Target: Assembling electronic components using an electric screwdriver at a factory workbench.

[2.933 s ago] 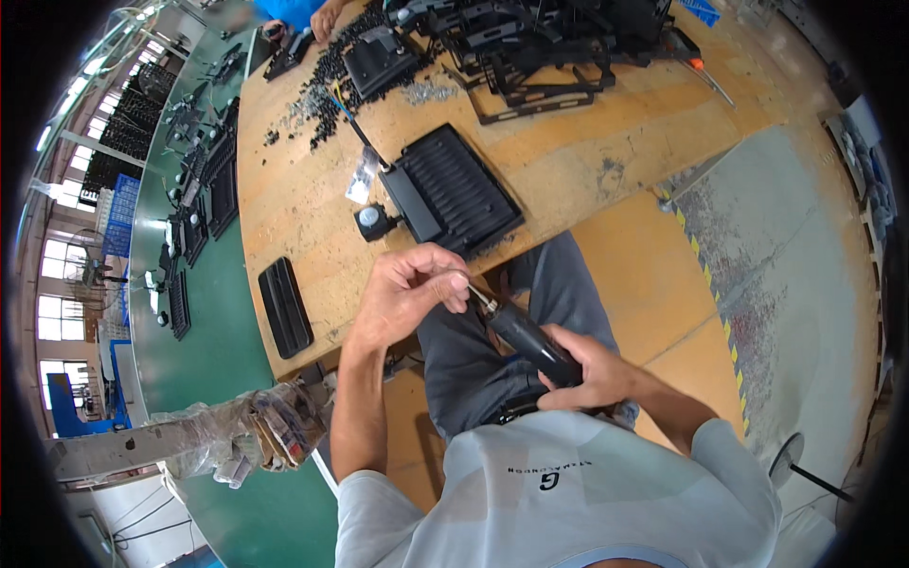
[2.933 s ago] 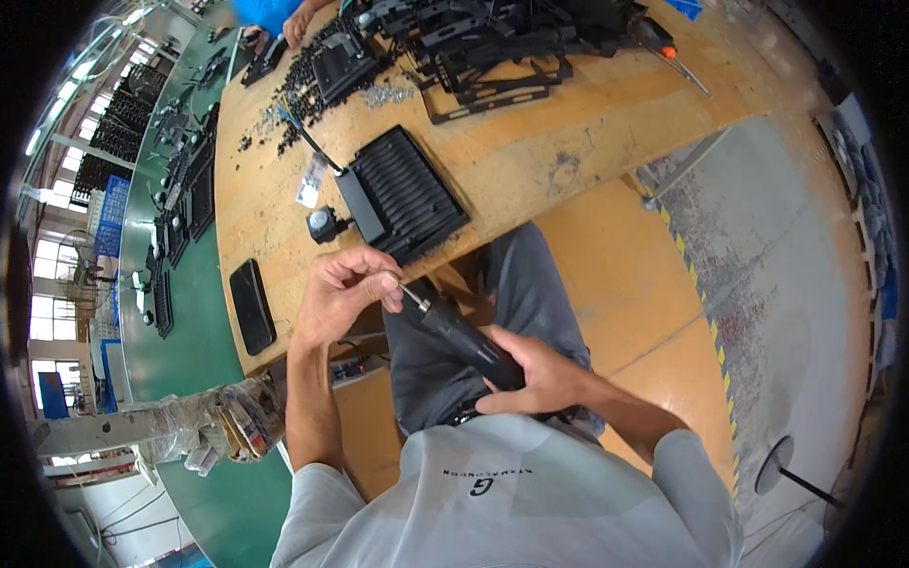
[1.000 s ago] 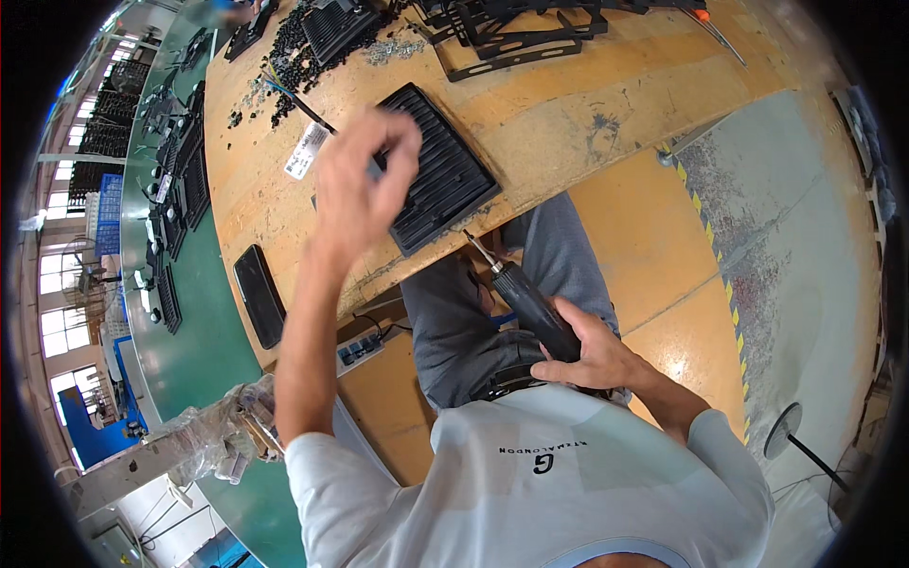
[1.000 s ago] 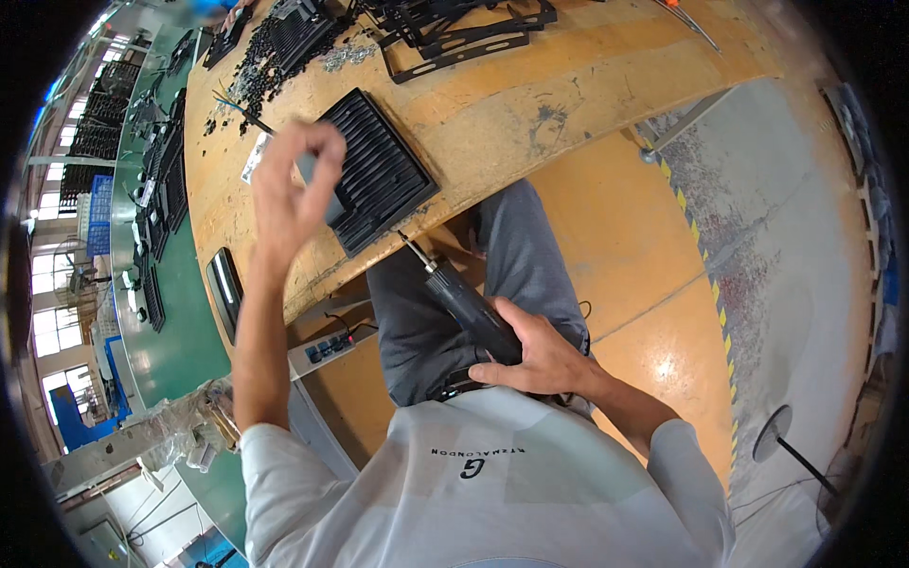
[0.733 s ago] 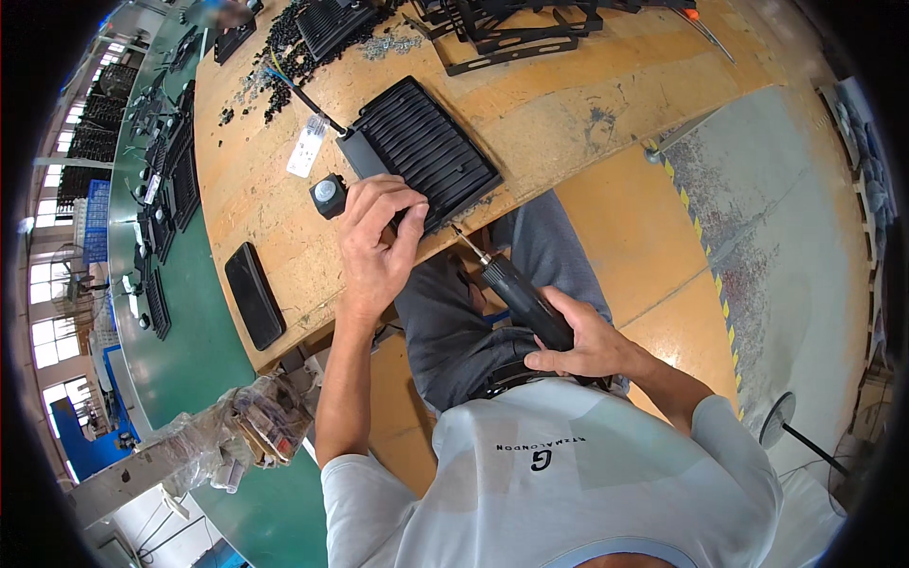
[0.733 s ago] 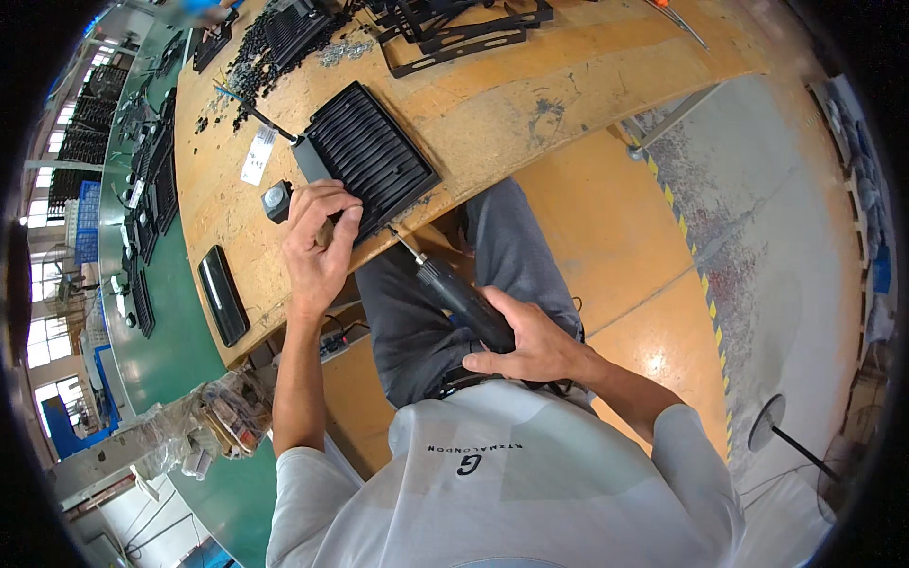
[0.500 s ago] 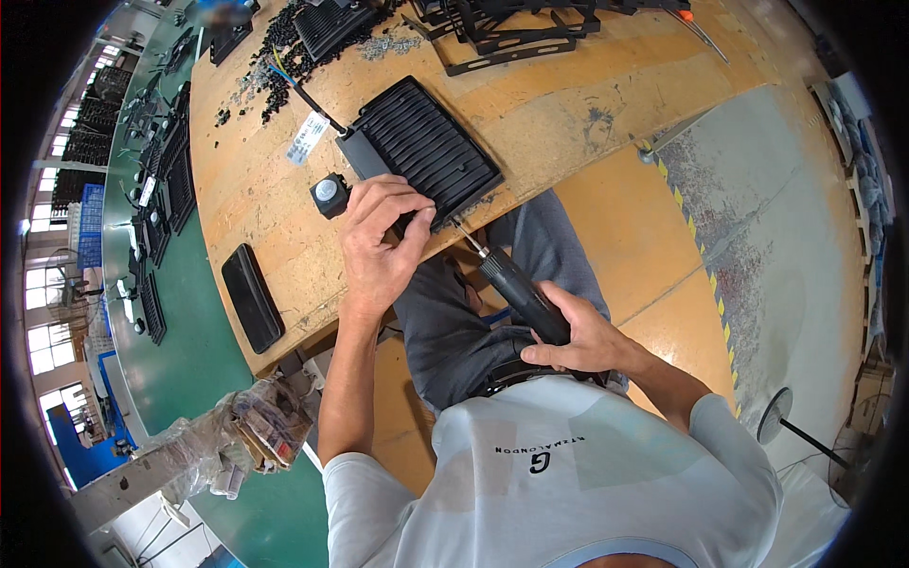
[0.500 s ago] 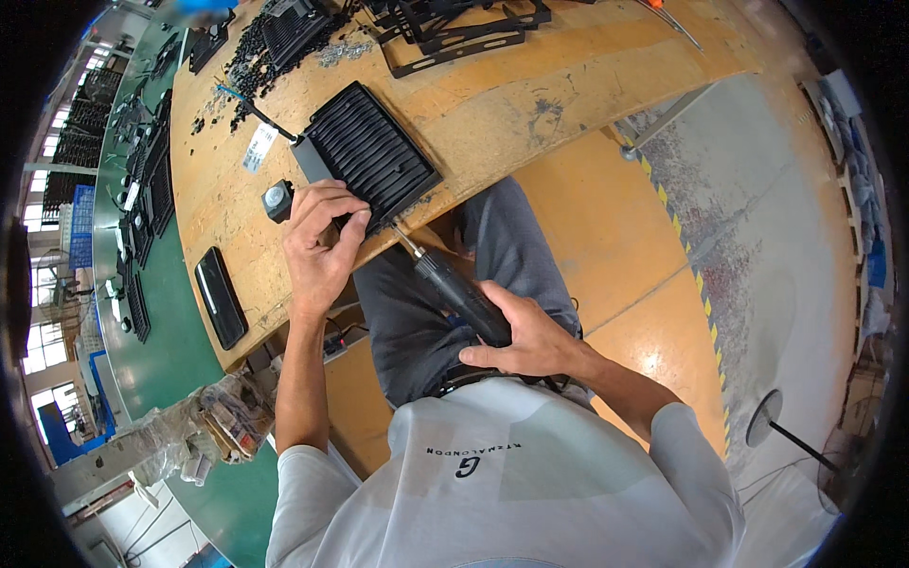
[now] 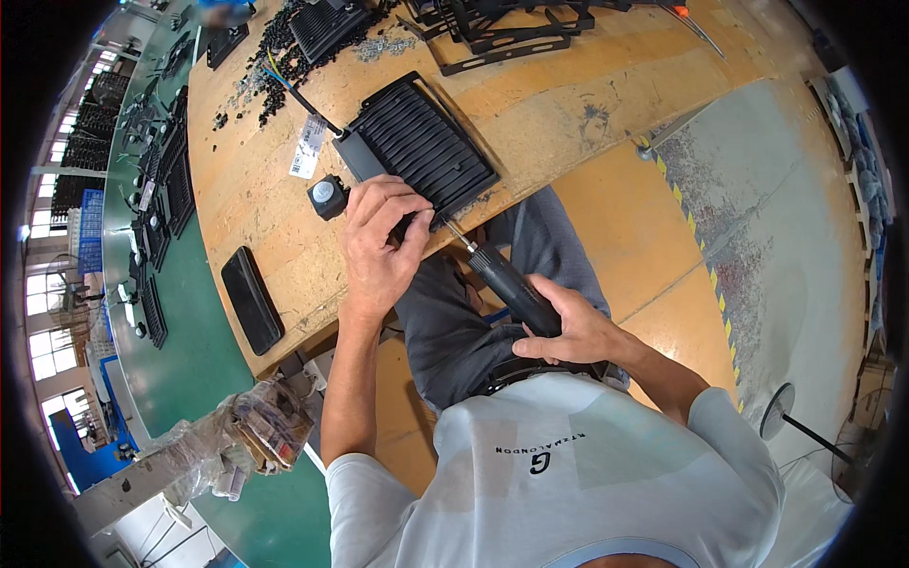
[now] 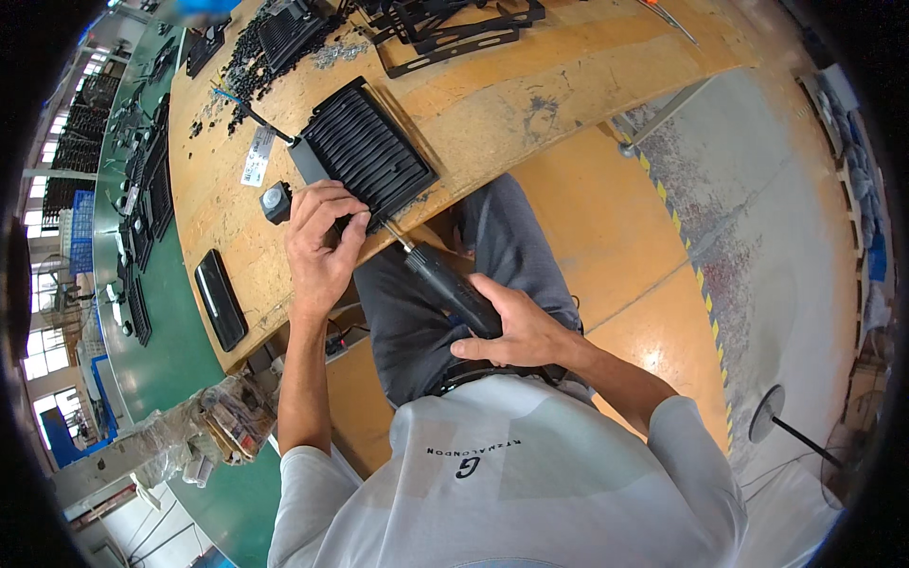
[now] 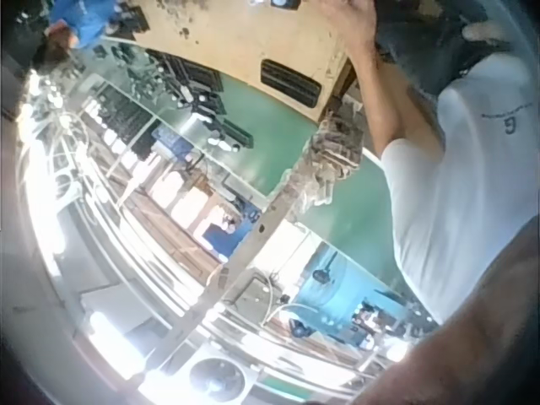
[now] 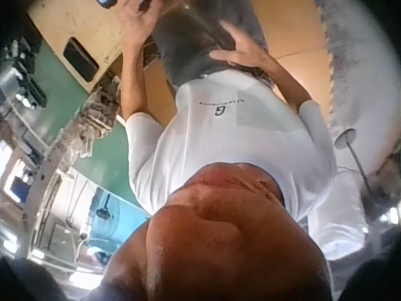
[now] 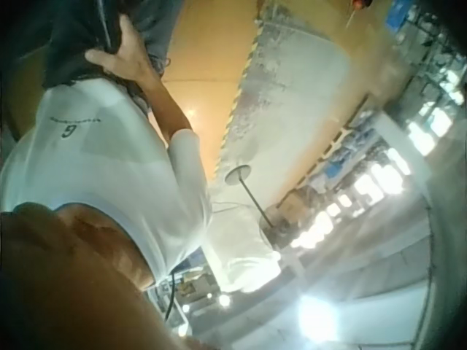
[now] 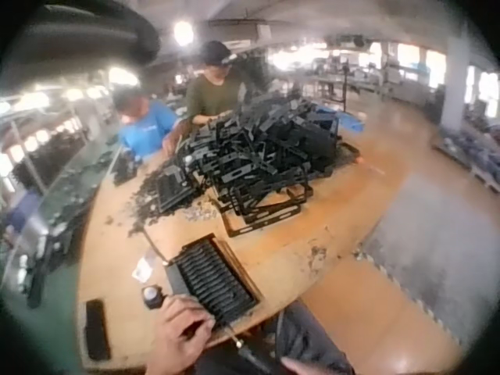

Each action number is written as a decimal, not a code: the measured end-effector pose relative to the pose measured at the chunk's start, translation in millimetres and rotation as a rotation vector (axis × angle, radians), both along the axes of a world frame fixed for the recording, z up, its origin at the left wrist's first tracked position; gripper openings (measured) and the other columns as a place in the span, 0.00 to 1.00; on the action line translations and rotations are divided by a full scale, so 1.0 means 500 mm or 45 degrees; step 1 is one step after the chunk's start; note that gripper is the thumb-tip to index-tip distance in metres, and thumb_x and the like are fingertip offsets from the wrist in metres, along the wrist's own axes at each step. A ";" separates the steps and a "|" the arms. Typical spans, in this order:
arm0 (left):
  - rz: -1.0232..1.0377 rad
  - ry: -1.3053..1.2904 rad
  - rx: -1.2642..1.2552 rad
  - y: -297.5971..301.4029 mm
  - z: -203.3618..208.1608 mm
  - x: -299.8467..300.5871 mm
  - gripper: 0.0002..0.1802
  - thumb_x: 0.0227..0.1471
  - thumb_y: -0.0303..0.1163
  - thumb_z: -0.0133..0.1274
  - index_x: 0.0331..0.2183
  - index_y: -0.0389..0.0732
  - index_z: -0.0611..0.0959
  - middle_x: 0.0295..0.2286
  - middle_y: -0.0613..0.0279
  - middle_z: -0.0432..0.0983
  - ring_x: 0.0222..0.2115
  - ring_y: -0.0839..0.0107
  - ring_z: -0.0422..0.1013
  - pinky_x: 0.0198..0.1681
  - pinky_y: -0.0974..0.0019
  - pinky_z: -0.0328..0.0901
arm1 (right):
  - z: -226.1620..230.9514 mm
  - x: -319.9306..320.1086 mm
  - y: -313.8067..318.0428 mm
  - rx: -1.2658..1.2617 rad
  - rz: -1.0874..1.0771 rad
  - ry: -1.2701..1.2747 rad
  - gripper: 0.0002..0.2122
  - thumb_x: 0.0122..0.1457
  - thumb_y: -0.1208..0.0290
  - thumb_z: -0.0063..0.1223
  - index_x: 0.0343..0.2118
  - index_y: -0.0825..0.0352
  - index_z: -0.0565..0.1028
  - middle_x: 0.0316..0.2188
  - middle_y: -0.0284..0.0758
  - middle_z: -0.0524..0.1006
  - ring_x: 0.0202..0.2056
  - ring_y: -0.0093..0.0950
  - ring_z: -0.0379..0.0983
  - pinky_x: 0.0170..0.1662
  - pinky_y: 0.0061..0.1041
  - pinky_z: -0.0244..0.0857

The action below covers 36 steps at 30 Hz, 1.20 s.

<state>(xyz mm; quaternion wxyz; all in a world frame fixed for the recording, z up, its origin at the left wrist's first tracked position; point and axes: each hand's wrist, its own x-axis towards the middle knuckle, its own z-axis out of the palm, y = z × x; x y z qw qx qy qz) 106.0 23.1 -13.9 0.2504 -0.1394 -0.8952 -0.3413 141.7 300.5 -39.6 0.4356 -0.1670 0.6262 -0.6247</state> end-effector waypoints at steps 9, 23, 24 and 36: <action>0.041 -0.059 0.041 0.008 0.005 0.007 0.05 0.47 0.20 0.62 0.31 0.34 0.83 0.32 0.57 0.78 0.44 0.58 0.72 0.50 0.56 0.65 | -0.024 -0.005 -0.004 -0.234 0.011 -0.195 0.29 0.55 0.68 0.69 0.54 0.70 0.62 0.26 0.29 0.70 0.20 0.17 0.69 0.21 0.20 0.64; 0.109 -0.169 0.116 0.027 0.013 0.011 0.04 0.51 0.20 0.59 0.33 0.34 0.84 0.34 0.56 0.79 0.46 0.59 0.71 0.52 0.58 0.64 | -0.017 -0.010 0.004 -0.099 -0.006 0.016 0.32 0.53 0.64 0.71 0.56 0.71 0.64 0.31 0.31 0.71 0.23 0.18 0.70 0.25 0.21 0.68; 0.109 -0.171 0.114 0.027 0.015 0.011 0.04 0.51 0.20 0.59 0.33 0.34 0.84 0.34 0.56 0.79 0.46 0.59 0.71 0.52 0.58 0.64 | -0.018 -0.009 0.004 -0.113 -0.022 0.039 0.32 0.53 0.65 0.71 0.56 0.71 0.64 0.31 0.31 0.72 0.23 0.18 0.70 0.25 0.21 0.68; 0.097 -0.248 0.106 0.032 0.024 0.006 0.04 0.52 0.21 0.59 0.33 0.34 0.84 0.34 0.55 0.78 0.44 0.59 0.72 0.51 0.60 0.64 | -0.020 -0.015 0.011 -0.121 -0.020 0.023 0.35 0.53 0.66 0.70 0.60 0.70 0.62 0.34 0.31 0.73 0.23 0.17 0.70 0.23 0.20 0.66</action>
